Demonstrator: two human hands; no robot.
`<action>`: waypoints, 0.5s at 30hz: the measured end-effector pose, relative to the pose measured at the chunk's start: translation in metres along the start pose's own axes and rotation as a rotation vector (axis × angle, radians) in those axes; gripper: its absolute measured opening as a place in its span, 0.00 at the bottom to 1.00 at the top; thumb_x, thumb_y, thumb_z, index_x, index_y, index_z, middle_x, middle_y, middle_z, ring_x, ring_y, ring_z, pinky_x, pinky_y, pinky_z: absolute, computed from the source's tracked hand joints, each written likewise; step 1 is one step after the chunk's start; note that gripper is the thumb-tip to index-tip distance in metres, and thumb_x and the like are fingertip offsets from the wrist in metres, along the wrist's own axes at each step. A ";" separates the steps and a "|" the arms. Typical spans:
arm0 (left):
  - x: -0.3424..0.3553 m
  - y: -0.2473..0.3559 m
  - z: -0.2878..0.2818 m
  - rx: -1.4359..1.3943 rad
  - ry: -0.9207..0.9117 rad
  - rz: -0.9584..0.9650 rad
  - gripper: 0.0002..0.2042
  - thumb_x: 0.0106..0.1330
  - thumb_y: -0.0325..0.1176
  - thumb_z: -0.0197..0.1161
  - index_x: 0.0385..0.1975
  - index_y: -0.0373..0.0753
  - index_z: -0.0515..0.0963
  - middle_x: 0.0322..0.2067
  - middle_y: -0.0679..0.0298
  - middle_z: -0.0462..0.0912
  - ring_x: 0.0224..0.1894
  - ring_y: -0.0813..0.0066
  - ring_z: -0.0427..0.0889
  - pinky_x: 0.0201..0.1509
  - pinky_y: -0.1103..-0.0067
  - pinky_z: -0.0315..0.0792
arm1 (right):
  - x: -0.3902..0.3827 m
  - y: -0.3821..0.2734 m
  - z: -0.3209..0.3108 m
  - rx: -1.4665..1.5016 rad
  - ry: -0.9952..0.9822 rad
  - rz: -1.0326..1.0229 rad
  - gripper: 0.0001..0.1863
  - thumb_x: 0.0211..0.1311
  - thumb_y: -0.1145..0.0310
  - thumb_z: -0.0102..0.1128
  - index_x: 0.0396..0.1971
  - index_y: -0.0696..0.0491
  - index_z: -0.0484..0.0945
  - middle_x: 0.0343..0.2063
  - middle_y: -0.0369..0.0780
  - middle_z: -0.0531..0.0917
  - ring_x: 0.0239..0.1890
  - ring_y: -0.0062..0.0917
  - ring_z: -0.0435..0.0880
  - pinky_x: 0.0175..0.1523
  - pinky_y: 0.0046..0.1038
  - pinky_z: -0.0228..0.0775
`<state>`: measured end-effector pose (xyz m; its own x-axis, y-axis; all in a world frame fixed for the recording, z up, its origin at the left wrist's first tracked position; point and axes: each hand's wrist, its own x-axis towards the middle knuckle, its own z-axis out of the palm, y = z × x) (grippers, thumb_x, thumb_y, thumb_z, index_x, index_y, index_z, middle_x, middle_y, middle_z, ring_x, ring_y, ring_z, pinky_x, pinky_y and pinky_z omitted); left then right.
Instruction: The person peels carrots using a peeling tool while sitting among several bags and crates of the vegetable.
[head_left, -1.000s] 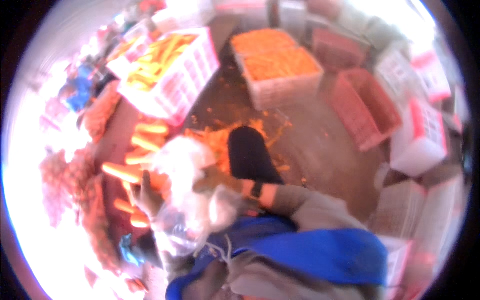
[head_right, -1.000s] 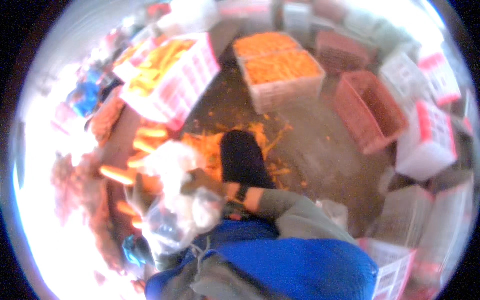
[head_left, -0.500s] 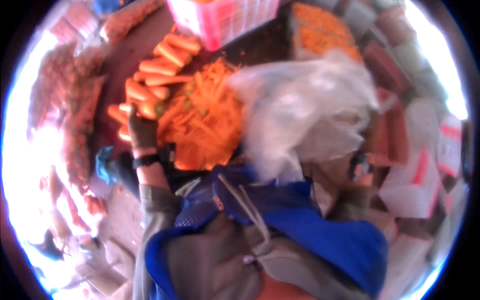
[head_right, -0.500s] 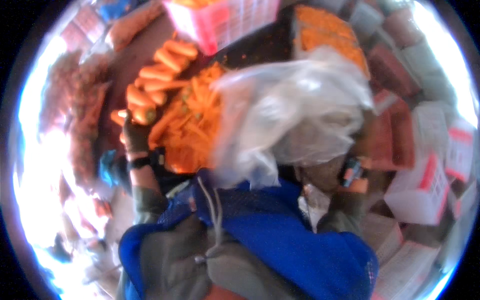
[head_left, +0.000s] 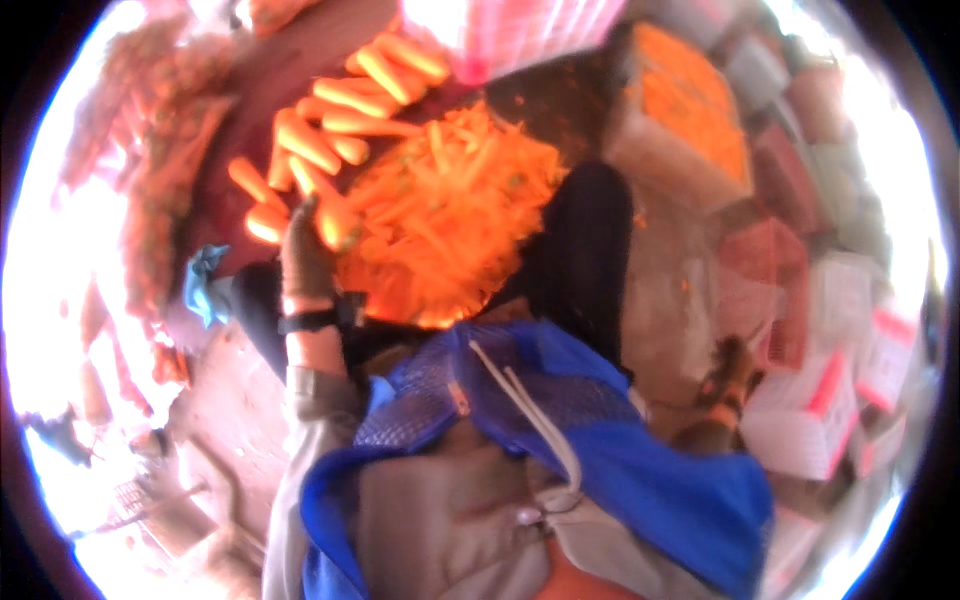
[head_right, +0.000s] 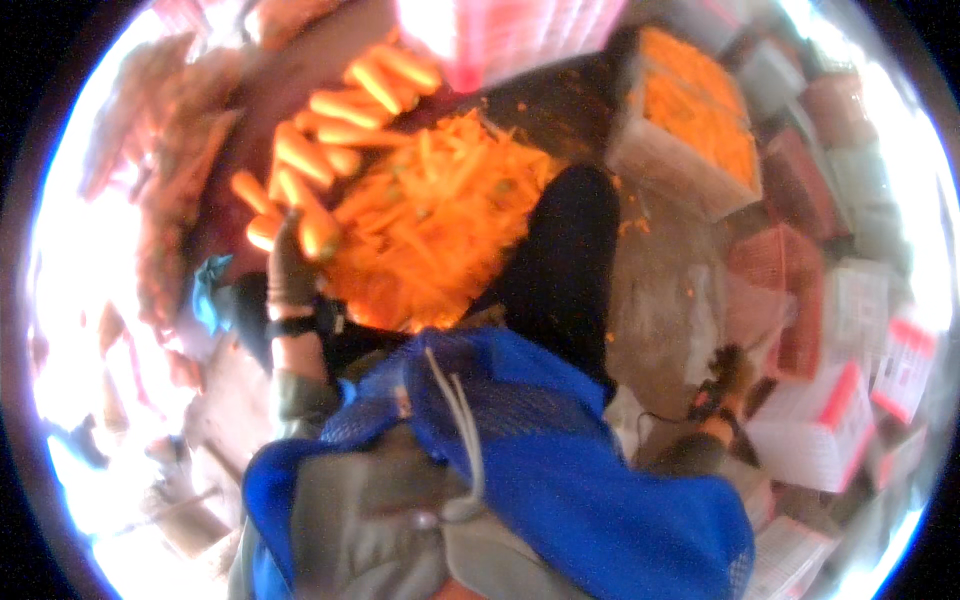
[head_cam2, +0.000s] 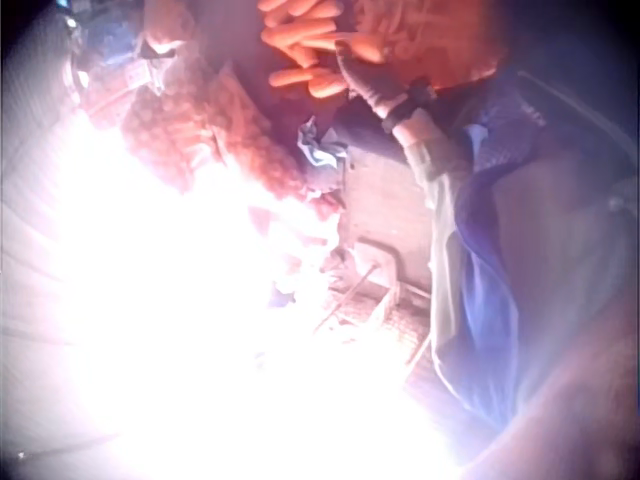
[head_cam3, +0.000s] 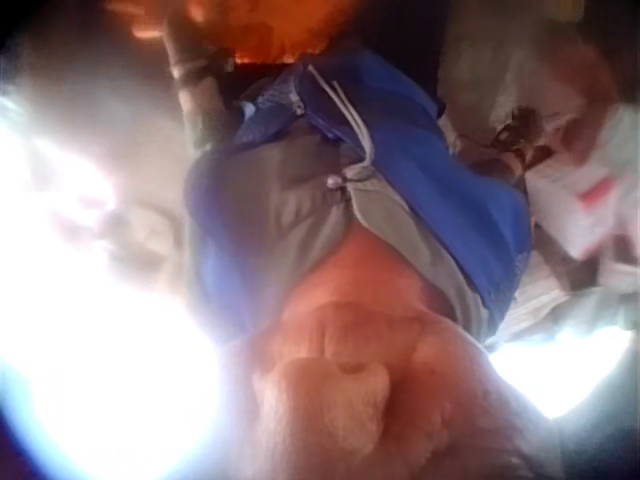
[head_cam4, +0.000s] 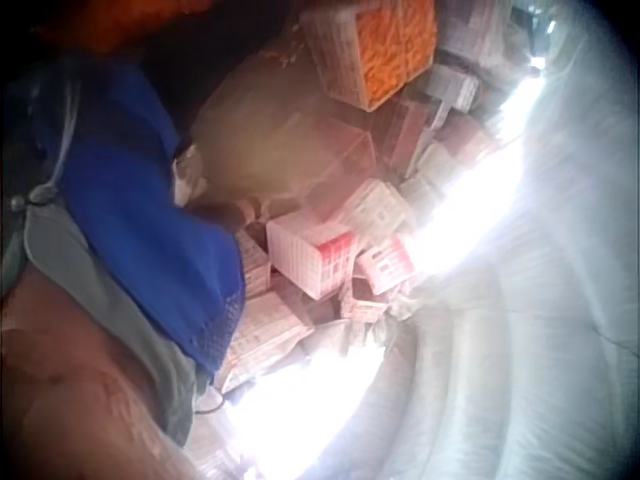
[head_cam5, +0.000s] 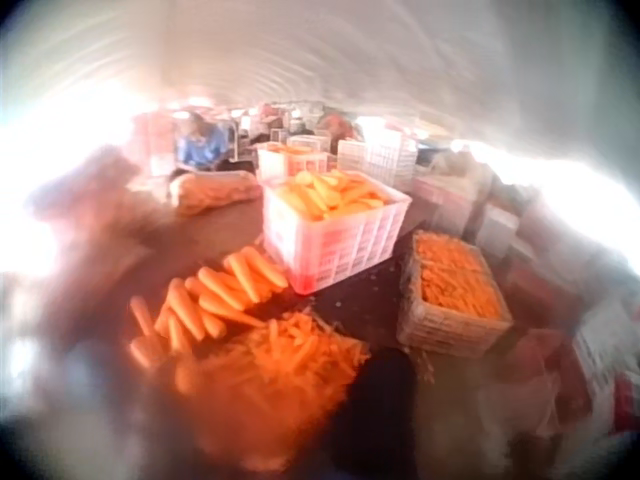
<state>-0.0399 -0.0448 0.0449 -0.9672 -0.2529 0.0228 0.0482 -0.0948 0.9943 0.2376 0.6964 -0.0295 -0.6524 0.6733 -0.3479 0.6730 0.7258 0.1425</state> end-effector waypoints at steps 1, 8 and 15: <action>0.000 -0.012 -0.004 0.595 -0.115 0.396 0.28 0.60 0.24 0.61 0.62 0.30 0.62 0.64 0.55 0.65 0.66 0.67 0.63 0.72 0.75 0.54 | 0.005 -0.027 -0.012 0.358 -0.024 -0.026 0.21 0.63 0.58 0.58 0.50 0.55 0.74 0.43 0.42 0.78 0.50 0.29 0.74 0.56 0.32 0.67; 0.006 0.020 0.038 -0.740 -0.275 -0.260 0.25 0.68 0.49 0.54 0.52 0.31 0.72 0.43 0.54 0.80 0.43 0.63 0.80 0.49 0.71 0.77 | -0.071 -0.274 -0.177 1.600 -0.146 -0.473 0.17 0.64 0.59 0.58 0.45 0.56 0.76 0.31 0.38 0.78 0.33 0.23 0.75 0.38 0.24 0.66; 0.016 -0.011 0.053 -1.210 -0.513 -0.761 0.21 0.67 0.42 0.59 0.53 0.34 0.71 0.45 0.60 0.78 0.50 0.71 0.76 0.59 0.76 0.70 | -0.138 -0.469 -0.199 1.375 -0.565 -0.993 0.16 0.65 0.61 0.59 0.38 0.60 0.81 0.27 0.40 0.84 0.23 0.20 0.80 0.28 0.21 0.71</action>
<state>-0.0689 0.0037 0.0403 -0.8228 0.5470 -0.1545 -0.5646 -0.8179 0.1112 -0.0574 0.2909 0.1362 -0.9659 -0.2392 -0.0993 0.1116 -0.0383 -0.9930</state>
